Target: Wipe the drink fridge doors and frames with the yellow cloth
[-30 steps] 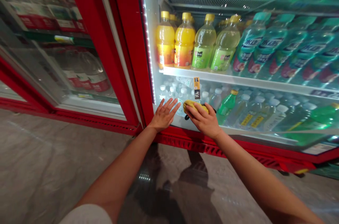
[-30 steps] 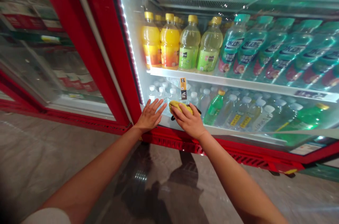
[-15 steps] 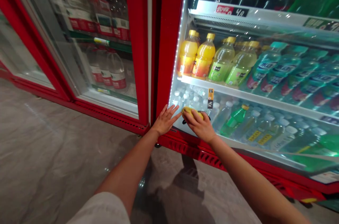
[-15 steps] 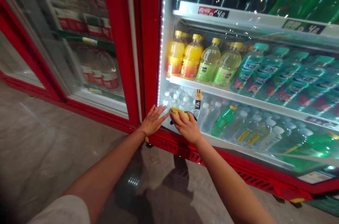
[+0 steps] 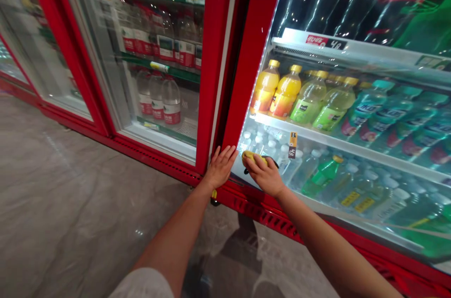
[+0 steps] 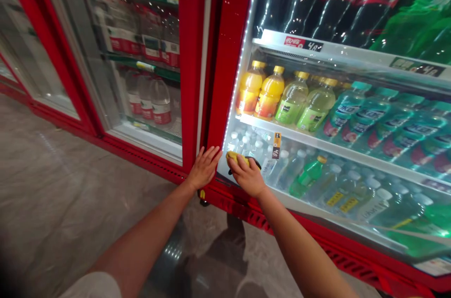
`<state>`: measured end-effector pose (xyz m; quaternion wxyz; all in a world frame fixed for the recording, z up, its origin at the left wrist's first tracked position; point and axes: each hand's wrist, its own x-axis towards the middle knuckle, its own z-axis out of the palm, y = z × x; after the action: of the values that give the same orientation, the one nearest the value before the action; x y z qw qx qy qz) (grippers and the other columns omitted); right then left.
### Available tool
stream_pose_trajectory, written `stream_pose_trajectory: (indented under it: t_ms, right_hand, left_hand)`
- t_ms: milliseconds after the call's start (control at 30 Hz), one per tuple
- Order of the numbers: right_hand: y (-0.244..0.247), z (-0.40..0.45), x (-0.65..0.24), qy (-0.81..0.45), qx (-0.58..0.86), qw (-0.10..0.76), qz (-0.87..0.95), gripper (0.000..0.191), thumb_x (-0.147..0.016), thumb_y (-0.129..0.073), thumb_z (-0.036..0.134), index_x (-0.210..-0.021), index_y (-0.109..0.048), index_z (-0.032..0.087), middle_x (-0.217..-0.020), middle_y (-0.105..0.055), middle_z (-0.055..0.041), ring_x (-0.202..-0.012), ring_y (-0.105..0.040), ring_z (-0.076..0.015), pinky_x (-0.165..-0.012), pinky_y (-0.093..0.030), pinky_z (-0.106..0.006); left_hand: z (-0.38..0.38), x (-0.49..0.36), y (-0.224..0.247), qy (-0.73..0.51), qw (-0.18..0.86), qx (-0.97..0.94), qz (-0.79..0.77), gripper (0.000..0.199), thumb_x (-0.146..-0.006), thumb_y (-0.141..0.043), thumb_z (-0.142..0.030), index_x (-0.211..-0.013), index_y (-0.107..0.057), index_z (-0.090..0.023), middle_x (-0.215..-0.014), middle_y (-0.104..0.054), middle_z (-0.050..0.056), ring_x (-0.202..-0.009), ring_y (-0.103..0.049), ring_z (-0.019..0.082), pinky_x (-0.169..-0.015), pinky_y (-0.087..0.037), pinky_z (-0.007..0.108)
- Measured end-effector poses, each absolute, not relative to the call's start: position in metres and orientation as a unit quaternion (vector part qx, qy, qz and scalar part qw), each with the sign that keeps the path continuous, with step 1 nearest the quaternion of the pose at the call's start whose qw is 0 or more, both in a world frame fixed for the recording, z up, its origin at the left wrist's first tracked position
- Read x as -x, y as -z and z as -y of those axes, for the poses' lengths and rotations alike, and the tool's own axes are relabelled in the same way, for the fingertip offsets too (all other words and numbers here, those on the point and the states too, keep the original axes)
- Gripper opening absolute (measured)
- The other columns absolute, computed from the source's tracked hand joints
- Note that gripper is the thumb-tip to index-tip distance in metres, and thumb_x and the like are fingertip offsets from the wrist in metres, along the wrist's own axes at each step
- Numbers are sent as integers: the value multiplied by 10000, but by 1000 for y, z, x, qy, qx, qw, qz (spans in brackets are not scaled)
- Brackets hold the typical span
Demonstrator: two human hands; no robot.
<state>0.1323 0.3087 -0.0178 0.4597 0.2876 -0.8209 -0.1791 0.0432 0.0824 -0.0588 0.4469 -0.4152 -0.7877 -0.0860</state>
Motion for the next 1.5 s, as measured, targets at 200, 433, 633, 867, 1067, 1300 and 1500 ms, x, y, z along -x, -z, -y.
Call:
stream_pose_trajectory:
  t_ms: [200,433,633,867,1067,1300,1500]
  right_hand:
    - [-9,-307,-122,155,-232,506,816,400,-992,-580,191,-1369,-632,314,-1406,-659,-40,-1309,-534,-275,-992,-367,-435]
    - [11,-285,-118,204,-329,421,821,339,-977,-568,192,-1292,-690,223,-1373,-674,-94,-1240,-580,-274,-928,-453,-446]
    - [-6,-284,-116,212,-276,479,806,370,-991,-545,170,-1332,-668,243,-1407,-658,-63,-1272,-546,-270,-891,-443,-429]
    - [-6,-272,-102,269,-419,394,772,257,-953,-574,142,-1103,-777,187,-1348,-688,-82,-1179,-593,-277,-860,-465,-438]
    - [-33,-263,-90,233,-370,429,791,358,-993,-514,146,-1292,-702,200,-1447,-622,-82,-1287,-523,-315,-903,-455,-486]
    - [-33,-255,-83,252,-443,346,788,329,-954,-566,146,-1228,-739,204,-1425,-632,-96,-1201,-561,-306,-853,-472,-472]
    - [-59,-252,-88,230,-301,448,810,401,-1014,-470,162,-1370,-644,218,-1521,-560,-56,-1308,-481,-335,-870,-431,-494]
  left_hand:
    - [-76,-39,40,112,469,384,787,843,-865,-485,-52,-1638,-176,-185,-1627,-402,133,-1544,-305,261,-1300,-181,558]
    - [-65,-43,43,92,441,392,802,828,-864,-485,-57,-1632,-194,-165,-1629,-394,149,-1543,-308,278,-1289,-200,574]
    - [-60,-40,44,92,435,373,814,796,-868,-493,-78,-1619,-241,-153,-1622,-406,149,-1537,-321,279,-1289,-206,562]
    - [-54,-38,44,85,444,372,811,799,-876,-499,-93,-1623,-221,-140,-1629,-394,153,-1537,-319,287,-1285,-218,565]
    - [-50,-34,38,104,476,327,810,823,-905,-458,-82,-1647,-112,-174,-1623,-404,152,-1535,-326,276,-1289,-194,575]
    - [-46,-30,31,111,482,310,812,812,-899,-450,-68,-1643,-145,-180,-1629,-398,144,-1550,-295,269,-1294,-190,573]
    - [-54,-27,19,140,512,290,796,816,-880,-450,-56,-1637,-171,-181,-1626,-401,142,-1557,-275,277,-1287,-216,591]
